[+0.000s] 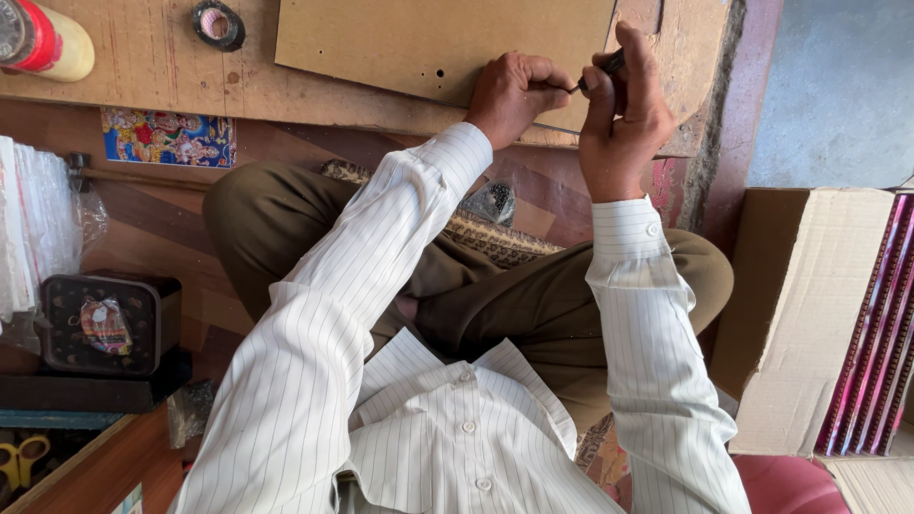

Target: The person sits on the floor of a frame workshop and uses a screwdriver to drive screws into the hardboard backing of a decorative picture frame, repositioning the board between screws and turning it over to work on other edges.

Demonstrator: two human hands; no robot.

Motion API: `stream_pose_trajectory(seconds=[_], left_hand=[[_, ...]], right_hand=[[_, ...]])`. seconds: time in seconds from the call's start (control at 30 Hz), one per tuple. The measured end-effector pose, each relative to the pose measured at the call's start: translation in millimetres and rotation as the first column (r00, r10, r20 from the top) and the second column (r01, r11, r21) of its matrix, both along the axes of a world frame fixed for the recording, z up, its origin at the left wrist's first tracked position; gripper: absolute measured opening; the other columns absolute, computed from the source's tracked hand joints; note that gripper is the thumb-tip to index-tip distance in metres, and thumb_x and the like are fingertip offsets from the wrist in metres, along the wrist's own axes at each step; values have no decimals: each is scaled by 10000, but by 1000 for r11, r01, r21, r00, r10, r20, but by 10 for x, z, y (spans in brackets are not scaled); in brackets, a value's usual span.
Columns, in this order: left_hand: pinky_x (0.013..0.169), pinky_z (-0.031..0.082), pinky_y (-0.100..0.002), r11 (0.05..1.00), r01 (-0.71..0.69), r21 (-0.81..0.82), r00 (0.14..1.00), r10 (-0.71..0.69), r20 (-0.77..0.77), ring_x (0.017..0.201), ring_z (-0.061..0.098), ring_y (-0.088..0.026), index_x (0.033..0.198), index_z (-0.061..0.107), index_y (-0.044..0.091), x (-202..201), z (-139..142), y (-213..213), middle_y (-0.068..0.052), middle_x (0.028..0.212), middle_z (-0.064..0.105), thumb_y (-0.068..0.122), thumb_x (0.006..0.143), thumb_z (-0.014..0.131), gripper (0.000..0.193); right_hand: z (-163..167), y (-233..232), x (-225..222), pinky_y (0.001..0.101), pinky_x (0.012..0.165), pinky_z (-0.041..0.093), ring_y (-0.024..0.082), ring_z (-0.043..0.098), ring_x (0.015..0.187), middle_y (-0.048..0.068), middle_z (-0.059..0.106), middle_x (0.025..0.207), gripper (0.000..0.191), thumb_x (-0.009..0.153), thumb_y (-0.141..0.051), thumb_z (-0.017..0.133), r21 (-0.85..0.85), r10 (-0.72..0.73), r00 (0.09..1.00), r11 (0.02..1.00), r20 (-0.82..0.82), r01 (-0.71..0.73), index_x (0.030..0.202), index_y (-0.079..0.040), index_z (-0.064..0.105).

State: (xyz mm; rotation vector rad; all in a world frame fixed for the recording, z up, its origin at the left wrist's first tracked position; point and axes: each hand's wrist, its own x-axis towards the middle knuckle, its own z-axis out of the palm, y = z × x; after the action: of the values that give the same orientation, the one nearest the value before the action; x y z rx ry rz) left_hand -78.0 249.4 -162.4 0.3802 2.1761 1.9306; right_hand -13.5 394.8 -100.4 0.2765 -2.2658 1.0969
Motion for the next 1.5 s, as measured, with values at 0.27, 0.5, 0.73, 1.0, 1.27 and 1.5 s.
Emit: stream_pose_trajectory(seconds=[0.27,0.5,0.73,1.0,1.27,1.5], left_hand=[[747,629,-270,998,-49,-50,999,48,-8,773,801,-120,907,819,103,62,42,41,-47,864,821,117,794,843,116],[772,613,-287,994,-68,-88,995,62,-72,744,786,-134,904,826,124,86,18,48,-37,848,819,132,767,849,139],[853,485,-374,978,-95,-188,969,48,-243,667,757,-169,830,842,131,92,47,43,-22,772,820,192,765,855,90],[797,561,-331,987,-73,-141,984,48,-174,686,772,-153,833,818,134,55,18,53,-18,782,810,201,801,832,76],[667,572,-344,992,23,-126,991,-39,-125,642,737,-193,847,789,87,51,140,-78,-83,751,761,164,792,824,102],[684,548,-396,978,-55,-200,957,-5,-290,640,720,-244,821,785,135,63,153,-43,-56,728,758,245,802,830,120]], right_hand=[[169,-84,-28,276,767,628,130,732,893,94,736,1008,330,1045,-36,812,-98,0,997,995,72,7,1289,-33,589],[302,-70,-8,300,842,633,154,777,943,80,776,1038,226,1107,-36,725,-45,52,997,998,58,-49,1323,-36,660],[215,-57,-50,298,659,559,155,673,743,87,689,845,264,1003,-87,845,2,-44,993,999,113,44,1133,-19,626],[221,-5,-44,323,974,599,199,721,1201,157,733,1265,445,1130,67,638,22,154,988,988,15,-154,1521,-122,543],[227,-43,-40,296,882,632,169,776,989,95,753,1048,385,994,97,785,7,113,986,993,122,-114,1320,-55,648],[289,-92,-42,300,841,625,148,780,972,76,749,1037,473,996,46,799,80,32,988,996,150,-45,1404,-47,580]])
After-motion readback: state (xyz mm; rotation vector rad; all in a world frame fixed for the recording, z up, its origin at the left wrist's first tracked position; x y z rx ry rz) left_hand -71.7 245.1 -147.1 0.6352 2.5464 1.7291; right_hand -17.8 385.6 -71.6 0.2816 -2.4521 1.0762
